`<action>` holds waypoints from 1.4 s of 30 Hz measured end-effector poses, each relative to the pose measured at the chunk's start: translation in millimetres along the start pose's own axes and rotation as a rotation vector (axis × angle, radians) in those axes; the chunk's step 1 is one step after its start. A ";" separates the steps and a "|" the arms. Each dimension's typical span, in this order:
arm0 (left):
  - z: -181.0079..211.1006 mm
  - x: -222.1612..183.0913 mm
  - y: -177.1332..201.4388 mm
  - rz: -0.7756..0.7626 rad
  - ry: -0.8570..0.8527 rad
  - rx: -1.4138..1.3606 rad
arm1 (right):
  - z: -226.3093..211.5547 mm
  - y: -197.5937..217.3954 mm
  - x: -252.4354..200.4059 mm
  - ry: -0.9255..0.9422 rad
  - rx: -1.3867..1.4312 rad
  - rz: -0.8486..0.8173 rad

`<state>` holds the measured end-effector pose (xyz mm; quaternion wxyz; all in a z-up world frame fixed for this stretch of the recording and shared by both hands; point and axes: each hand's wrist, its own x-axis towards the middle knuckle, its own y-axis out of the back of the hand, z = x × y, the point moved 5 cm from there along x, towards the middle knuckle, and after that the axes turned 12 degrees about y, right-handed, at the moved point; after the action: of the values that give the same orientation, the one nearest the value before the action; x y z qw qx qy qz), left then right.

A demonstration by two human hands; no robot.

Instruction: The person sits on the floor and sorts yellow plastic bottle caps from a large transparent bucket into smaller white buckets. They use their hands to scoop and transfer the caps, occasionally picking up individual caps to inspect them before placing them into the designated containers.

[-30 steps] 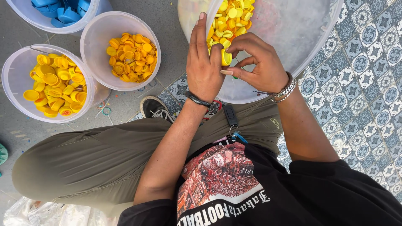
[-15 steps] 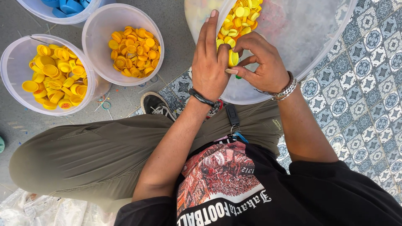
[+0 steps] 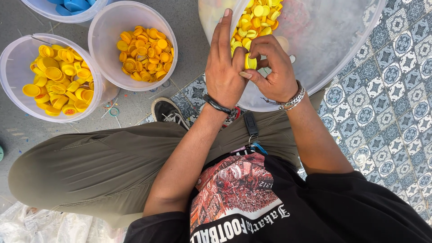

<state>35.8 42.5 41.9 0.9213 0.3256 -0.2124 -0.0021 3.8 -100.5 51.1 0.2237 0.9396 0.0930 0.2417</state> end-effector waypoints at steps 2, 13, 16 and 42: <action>-0.7 -1.5 -2.1 -0.001 -0.001 0.003 | -0.4 1.7 1.1 0.001 0.013 0.002; -1.5 -4.5 -4.1 -0.016 -0.010 0.018 | -4.8 3.9 5.4 0.051 -0.071 -0.032; -4.5 -5.7 -7.2 -0.008 -0.005 0.018 | -3.2 2.9 7.3 0.068 -0.072 -0.059; -2.3 0.7 8.8 0.018 0.082 -0.086 | -47.0 24.1 31.6 0.042 -0.148 -0.191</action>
<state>36.2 50.7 45.9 0.9424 0.2836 -0.1770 0.0103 9.5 -95.2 112.1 0.3124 0.9021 0.1686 0.2454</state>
